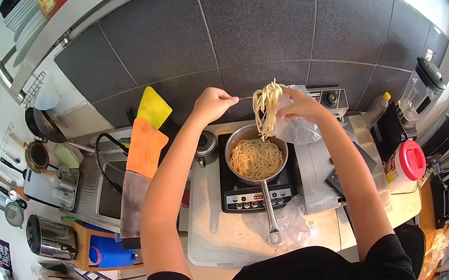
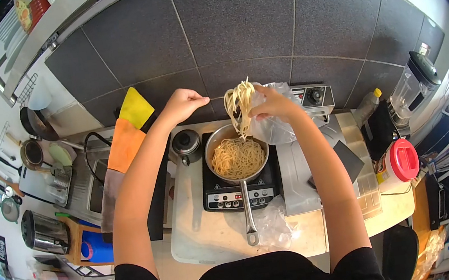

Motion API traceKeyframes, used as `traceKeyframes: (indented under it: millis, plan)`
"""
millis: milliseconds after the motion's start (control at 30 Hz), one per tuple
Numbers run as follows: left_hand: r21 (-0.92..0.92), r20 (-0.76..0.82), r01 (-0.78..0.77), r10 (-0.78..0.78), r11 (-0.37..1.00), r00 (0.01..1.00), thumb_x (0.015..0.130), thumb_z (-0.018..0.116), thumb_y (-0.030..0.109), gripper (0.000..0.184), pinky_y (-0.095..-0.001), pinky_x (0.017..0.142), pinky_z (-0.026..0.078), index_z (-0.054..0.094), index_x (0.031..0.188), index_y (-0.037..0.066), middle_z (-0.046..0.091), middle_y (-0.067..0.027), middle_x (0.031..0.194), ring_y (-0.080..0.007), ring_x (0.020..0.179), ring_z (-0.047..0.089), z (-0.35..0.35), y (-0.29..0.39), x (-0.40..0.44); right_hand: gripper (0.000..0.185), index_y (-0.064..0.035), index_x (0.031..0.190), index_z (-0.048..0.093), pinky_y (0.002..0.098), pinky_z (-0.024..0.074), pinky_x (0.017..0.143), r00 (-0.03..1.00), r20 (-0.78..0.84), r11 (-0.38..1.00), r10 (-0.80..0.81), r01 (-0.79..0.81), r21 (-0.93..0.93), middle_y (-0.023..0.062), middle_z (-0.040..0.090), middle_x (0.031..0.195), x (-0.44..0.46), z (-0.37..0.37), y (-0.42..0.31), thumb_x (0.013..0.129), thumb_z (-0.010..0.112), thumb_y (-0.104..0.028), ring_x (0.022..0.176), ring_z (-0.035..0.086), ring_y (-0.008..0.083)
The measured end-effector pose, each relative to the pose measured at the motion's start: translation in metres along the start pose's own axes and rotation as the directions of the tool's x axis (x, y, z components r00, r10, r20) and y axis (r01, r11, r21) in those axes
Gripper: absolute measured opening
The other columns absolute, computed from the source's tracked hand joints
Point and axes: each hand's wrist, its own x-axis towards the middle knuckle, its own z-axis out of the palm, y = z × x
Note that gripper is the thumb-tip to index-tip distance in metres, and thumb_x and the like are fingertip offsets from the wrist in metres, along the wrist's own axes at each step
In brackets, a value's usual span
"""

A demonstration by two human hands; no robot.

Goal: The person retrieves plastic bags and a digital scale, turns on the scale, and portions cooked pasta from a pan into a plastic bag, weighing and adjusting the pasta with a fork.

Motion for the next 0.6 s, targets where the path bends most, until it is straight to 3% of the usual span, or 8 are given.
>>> traceKeyframes:
  millis: [67,200,367,400,467,533,567,600]
  plan:
    - [0.009,0.004,0.013,-0.013,1.0,1.0,0.072,0.065,0.034,0.031,-0.0301,0.066,0.046,0.067,0.079,0.004,0.065,-0.0099,0.074,-0.0193,0.071,0.061,0.003,0.0,-0.003,0.088,0.0053,0.132,0.026,0.0228,0.0521,0.058,0.992,-0.075,0.995,-0.097,0.097,-0.003,0.0259,0.037,0.121,0.001,0.002,-0.002,0.057,0.072,-0.002,0.07,0.06,0.0183]
    - [0.069,0.018,0.043,-0.044,0.997,0.999,0.075,0.065,0.026,0.027,-0.0273,0.064,0.045,0.066,0.081,0.0,0.064,-0.0092,0.074,-0.0146,0.067,0.059,0.004,0.005,-0.009,0.089,0.0055,0.131,0.028,0.0233,0.0523,0.059,0.99,-0.12,0.997,-0.069,0.063,-0.05,0.0252,0.039,0.12,-0.005,0.004,-0.021,0.055,0.072,-0.003,0.07,0.061,0.0183]
    - [0.152,0.037,0.038,-0.044,0.988,0.998,0.075,0.065,0.027,0.027,-0.0281,0.066,0.046,0.066,0.082,0.001,0.065,-0.0095,0.075,-0.016,0.07,0.06,0.009,0.014,-0.014,0.084,0.0005,0.129,0.036,0.0287,0.0527,0.064,0.99,-0.101,0.918,-0.093,0.046,-0.393,0.0287,0.043,0.114,-0.008,0.015,-0.038,0.052,0.069,-0.007,0.074,0.063,0.0267]
    - [0.133,0.037,0.016,-0.021,0.991,0.999,0.074,0.065,0.028,0.025,-0.0301,0.067,0.046,0.067,0.081,0.004,0.065,-0.0095,0.075,-0.0185,0.071,0.061,0.013,0.012,-0.013,0.084,0.0005,0.129,0.036,0.0287,0.0527,0.064,0.99,-0.102,0.919,-0.092,0.045,-0.392,0.0287,0.043,0.114,-0.006,0.019,-0.038,0.052,0.069,-0.007,0.074,0.063,0.0267]
    - [0.114,0.036,-0.006,0.002,0.993,0.999,0.073,0.065,0.029,0.024,-0.032,0.068,0.047,0.068,0.081,0.006,0.065,-0.0095,0.075,-0.0209,0.072,0.062,0.025,0.004,-0.007,0.08,-0.0036,0.125,0.043,0.0339,0.0516,0.071,0.978,0.013,0.66,-0.208,0.15,-0.737,0.0306,0.044,0.111,-0.002,0.03,-0.039,0.05,0.069,-0.011,0.086,0.06,0.033]
    - [-0.091,0.054,-0.102,0.107,0.991,0.993,0.074,0.064,0.024,0.02,-0.0317,0.066,0.047,0.067,0.08,0.005,0.065,-0.0096,0.073,-0.0202,0.07,0.063,0.041,-0.007,0.001,0.078,-0.004,0.122,0.045,0.0354,0.0506,0.074,0.981,0.061,0.655,-0.182,0.167,-0.736,0.0309,0.044,0.11,-0.004,0.045,-0.045,0.049,0.069,-0.013,0.092,0.057,0.0347]
    - [-0.09,0.053,-0.102,0.107,0.991,0.993,0.074,0.064,0.024,0.02,-0.0317,0.066,0.047,0.067,0.08,0.005,0.065,-0.0096,0.073,-0.0202,0.07,0.063,0.048,-0.009,0.002,0.075,-0.0043,0.119,0.047,0.0369,0.0496,0.077,0.982,0.108,0.651,-0.155,0.184,-0.736,0.0313,0.044,0.11,-0.006,0.053,-0.05,0.048,0.069,-0.014,0.097,0.054,0.0363]
    - [-0.18,0.069,-0.132,0.146,0.975,0.987,0.074,0.063,0.02,0.017,-0.0309,0.063,0.047,0.066,0.079,0.004,0.065,-0.0098,0.071,-0.0191,0.066,0.062,0.055,-0.011,0.002,0.07,-0.0001,0.114,0.049,0.0378,0.0496,0.077,0.969,0.188,0.66,-0.16,0.247,-0.709,0.0308,0.044,0.109,-0.01,0.058,-0.057,0.048,0.068,-0.014,0.096,0.053,0.0377]
